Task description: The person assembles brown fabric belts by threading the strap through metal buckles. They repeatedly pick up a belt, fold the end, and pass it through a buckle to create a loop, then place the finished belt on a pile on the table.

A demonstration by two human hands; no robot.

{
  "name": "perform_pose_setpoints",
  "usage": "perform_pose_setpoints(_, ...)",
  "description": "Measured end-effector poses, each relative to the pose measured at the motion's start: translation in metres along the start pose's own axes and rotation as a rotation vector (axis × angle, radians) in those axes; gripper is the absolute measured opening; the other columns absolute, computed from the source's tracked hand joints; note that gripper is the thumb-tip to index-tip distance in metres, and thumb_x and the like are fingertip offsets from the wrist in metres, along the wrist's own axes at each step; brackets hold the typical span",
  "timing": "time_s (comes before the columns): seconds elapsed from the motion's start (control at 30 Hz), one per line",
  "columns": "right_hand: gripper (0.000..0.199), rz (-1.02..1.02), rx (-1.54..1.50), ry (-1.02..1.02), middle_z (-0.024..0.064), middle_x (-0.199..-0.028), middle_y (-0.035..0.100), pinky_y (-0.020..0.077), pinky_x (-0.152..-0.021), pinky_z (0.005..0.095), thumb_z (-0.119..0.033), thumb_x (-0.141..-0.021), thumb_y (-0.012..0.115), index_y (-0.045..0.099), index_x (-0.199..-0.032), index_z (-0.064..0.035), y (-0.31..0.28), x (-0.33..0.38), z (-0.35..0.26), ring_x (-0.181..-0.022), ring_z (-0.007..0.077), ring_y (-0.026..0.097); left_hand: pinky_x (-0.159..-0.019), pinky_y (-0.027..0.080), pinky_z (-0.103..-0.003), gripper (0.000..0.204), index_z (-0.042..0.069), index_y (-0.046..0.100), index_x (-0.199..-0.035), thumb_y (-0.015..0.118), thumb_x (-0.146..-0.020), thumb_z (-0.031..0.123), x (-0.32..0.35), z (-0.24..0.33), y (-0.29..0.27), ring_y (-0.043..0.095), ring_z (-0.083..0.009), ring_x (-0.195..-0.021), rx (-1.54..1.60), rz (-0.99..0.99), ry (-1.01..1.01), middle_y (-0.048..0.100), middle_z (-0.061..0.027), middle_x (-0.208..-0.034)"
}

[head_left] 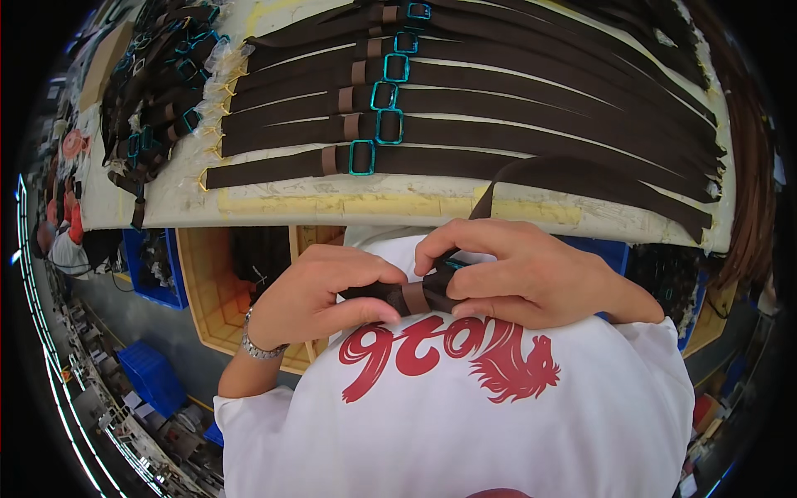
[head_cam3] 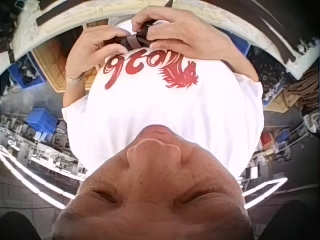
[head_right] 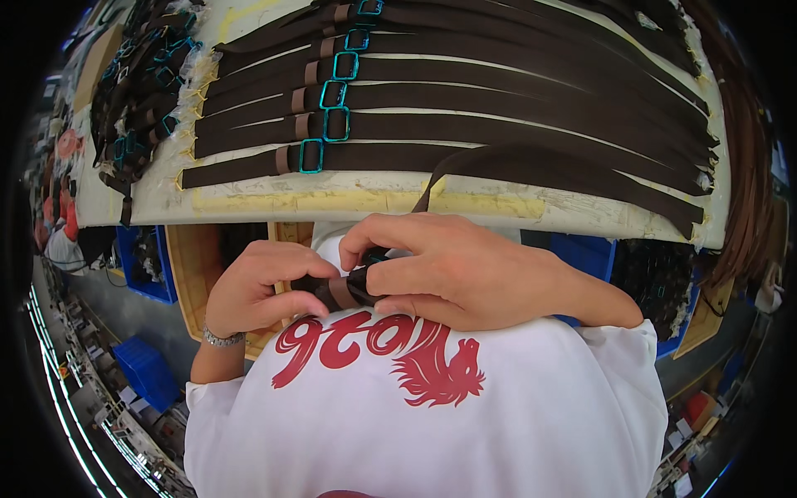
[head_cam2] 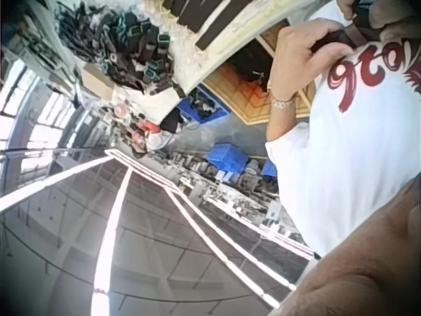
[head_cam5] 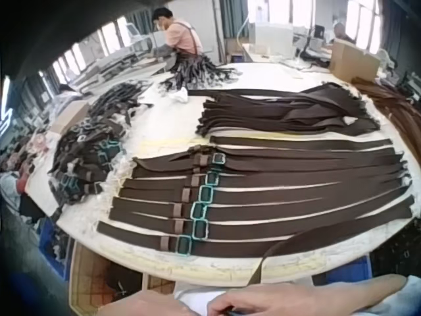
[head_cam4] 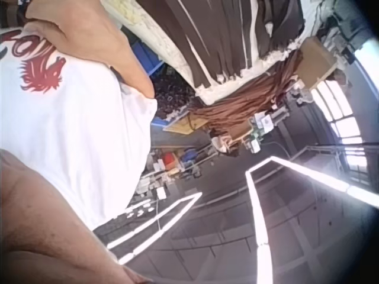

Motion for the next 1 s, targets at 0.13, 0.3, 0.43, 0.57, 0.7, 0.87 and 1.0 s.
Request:
perform_pose_setpoints(0.13,0.010,0.041,0.219,0.100,0.0107,-0.116,0.068,0.0548,-0.084,0.0453,-0.010,-0.098,0.075,0.069,-0.102,-0.0029,-0.004,0.001,0.006,-0.100,0.0329,0.067,-0.068,0.052,-0.038,0.028,-0.002,0.077,-0.106,0.088,-0.085,0.013,-0.017,0.012,-0.002,0.069,-0.0312,-0.074,-0.163,0.102,0.084,0.076,-0.0123,-0.089)
perform_pose_setpoints(0.3,0.019,0.067,-0.166,0.213,0.0146,-0.108,0.073,0.0522,-0.085,0.0405,-0.012,-0.098,0.079,0.064,-0.095,-0.0010,0.000,-0.004,0.027,-0.093,0.0306,0.068,-0.069,0.053,-0.037,0.022,-0.002,0.077,-0.107,0.084,-0.090,0.008,-0.019,0.005,-0.004,0.069,-0.0299,-0.075,-0.119,0.125,0.189,0.075,-0.0129,-0.089)
perform_pose_setpoints(0.43,0.020,0.127,-0.324,0.176,0.0123,-0.106,0.074,0.0527,-0.087,0.0381,-0.016,-0.097,0.081,0.066,-0.099,-0.0025,-0.002,-0.007,0.047,-0.097,0.0252,0.070,-0.071,0.053,-0.036,0.020,-0.004,0.078,-0.109,0.082,-0.091,0.005,-0.017,-0.013,-0.008,0.071,-0.0269,-0.076,0.170,0.168,0.136,0.076,-0.0130,-0.091)
perform_pose_setpoints(0.57,0.034,0.061,-0.331,0.321,0.0087,-0.104,0.075,0.0539,-0.083,0.0372,-0.031,-0.096,0.084,0.069,-0.110,-0.0044,-0.014,-0.020,0.037,-0.094,0.0223,0.070,-0.079,0.056,-0.036,0.020,-0.006,0.077,-0.109,0.082,-0.092,0.004,-0.019,-0.012,-0.026,0.072,-0.0277,-0.087,0.130,0.111,0.129,0.077,-0.0138,-0.100)
perform_pose_setpoints(0.7,0.038,-0.268,-0.200,0.254,0.0065,-0.095,0.076,0.0544,-0.073,0.0334,-0.039,-0.099,0.083,0.071,-0.113,-0.0051,-0.012,-0.030,0.030,-0.085,0.0151,0.070,-0.082,0.056,-0.036,0.017,-0.005,0.077,-0.109,0.079,-0.094,0.004,-0.017,-0.002,-0.037,0.072,-0.0284,-0.093,0.150,0.051,0.074,0.077,-0.0150,-0.107)
perform_pose_setpoints(0.87,0.035,-0.380,-0.606,0.635,-0.0007,-0.068,0.066,0.0428,-0.055,0.0267,-0.035,-0.105,0.078,0.075,-0.093,-0.0026,0.004,-0.031,0.026,-0.057,0.0056,0.056,-0.091,0.057,-0.039,0.030,-0.004,0.075,-0.121,0.077,-0.098,0.016,-0.008,0.008,-0.045,0.074,-0.0279,-0.102,0.092,-0.052,-0.044,0.078,-0.0145,-0.114)
perform_pose_setpoints(1.0,0.038,-0.241,-0.653,0.789,-0.0031,-0.057,0.059,0.0356,-0.049,0.0250,-0.034,-0.104,0.079,0.075,-0.081,-0.0035,0.012,-0.026,0.022,-0.049,0.0038,0.047,-0.098,0.058,-0.044,0.063,-0.001,0.066,-0.139,0.086,-0.091,0.033,-0.009,0.046,-0.041,0.074,-0.0351,-0.112,-0.216,-0.103,0.115,0.075,-0.0157,-0.125)
Point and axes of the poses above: each hand's wrist, its own x-axis away from the middle knuckle, its own y-axis out of the palm, z = x × y, the point moved 8 cm from there along -x, towards the middle knuckle
